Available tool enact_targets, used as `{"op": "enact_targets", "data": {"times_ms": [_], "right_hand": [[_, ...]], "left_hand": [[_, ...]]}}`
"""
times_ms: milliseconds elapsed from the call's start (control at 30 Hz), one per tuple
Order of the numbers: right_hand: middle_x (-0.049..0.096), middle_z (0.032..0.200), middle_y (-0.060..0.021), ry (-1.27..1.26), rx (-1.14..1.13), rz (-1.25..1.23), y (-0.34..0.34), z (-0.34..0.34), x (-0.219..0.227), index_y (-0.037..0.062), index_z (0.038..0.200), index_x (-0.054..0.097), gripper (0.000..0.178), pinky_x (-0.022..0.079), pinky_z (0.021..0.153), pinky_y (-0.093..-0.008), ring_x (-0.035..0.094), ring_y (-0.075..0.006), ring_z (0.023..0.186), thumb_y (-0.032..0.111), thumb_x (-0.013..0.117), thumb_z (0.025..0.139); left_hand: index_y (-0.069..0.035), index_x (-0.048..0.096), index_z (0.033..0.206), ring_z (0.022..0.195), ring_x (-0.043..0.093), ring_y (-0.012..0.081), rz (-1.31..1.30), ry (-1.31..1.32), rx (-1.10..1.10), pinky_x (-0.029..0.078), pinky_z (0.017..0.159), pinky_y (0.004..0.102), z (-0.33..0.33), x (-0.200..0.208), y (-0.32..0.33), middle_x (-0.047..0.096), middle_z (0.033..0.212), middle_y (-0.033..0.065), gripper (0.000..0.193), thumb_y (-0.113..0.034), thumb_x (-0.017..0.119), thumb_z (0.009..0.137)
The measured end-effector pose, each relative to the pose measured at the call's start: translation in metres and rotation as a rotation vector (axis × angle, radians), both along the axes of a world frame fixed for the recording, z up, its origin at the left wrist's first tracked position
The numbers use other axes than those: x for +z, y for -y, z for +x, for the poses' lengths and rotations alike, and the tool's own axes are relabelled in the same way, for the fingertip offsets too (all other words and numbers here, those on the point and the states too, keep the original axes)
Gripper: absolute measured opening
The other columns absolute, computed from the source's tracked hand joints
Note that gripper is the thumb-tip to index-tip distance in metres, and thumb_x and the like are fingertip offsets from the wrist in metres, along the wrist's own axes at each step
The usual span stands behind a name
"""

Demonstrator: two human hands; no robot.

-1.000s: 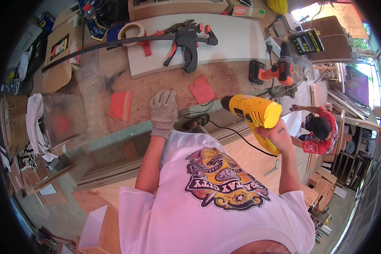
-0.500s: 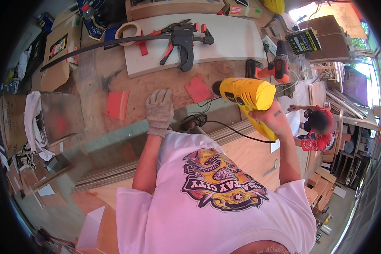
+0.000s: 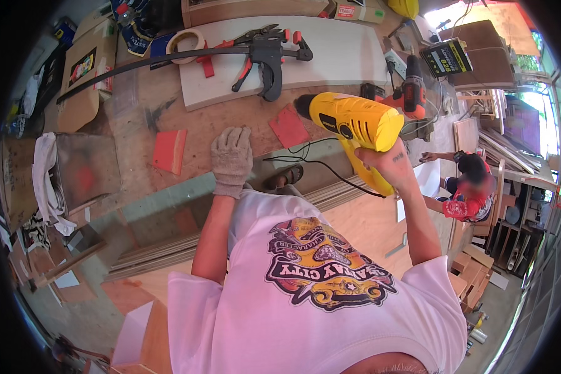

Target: The person assembles wooden furniture components using a cordless drill and a heat gun. They attach red plastic pieces to a wooden board, apply heat to soften adhesive, and secure parts with screws.

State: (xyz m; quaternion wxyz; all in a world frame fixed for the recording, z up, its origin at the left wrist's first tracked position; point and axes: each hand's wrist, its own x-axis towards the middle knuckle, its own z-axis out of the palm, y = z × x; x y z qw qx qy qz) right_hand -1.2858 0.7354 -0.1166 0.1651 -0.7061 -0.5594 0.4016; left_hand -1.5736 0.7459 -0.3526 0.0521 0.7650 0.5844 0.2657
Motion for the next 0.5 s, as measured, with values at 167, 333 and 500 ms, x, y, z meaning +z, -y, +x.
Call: {"op": "enact_targets", "data": {"times_ms": [167,333,500], "right_hand": [[0.072,0.089,-0.0102,0.079,0.064,-0.116,0.019,0.018,0.013,-0.0034,0.109,0.066,0.035,0.052,0.071,-0.0322,0.067,-0.0163,0.078,0.012,0.073,0.078],[0.068,0.082,-0.0066,-0.079,-0.137,-0.135,0.048,0.028,-0.002,-0.0017,0.109,0.065,0.034,0.049,0.060,-0.0280,0.062,-0.0110,0.066,0.009,0.072,0.078],[0.069,0.085,-0.0068,-0.170,-0.204,-0.135,0.055,0.023,-0.004,-0.0018,0.112,0.065,0.034,0.050,0.063,-0.0283,0.064,-0.0120,0.070,0.008,0.071,0.080]], "left_hand": [[-0.013,0.064,0.123,0.121,0.054,0.0253,-0.004,0.013,-0.004,0.042,0.102,0.0451,-0.001,-0.006,0.000,0.060,0.122,0.0036,0.041,-0.018,0.068,0.083],[-0.014,0.063,0.123,0.121,0.054,0.0246,-0.014,0.010,-0.007,0.041,0.102,0.0445,0.000,0.001,0.000,0.060,0.121,0.0033,0.041,-0.019,0.068,0.082],[-0.013,0.062,0.126,0.122,0.053,0.0255,-0.055,0.022,-0.020,0.042,0.102,0.0462,-0.002,-0.001,-0.001,0.060,0.123,0.0044,0.041,-0.017,0.067,0.085]]}}
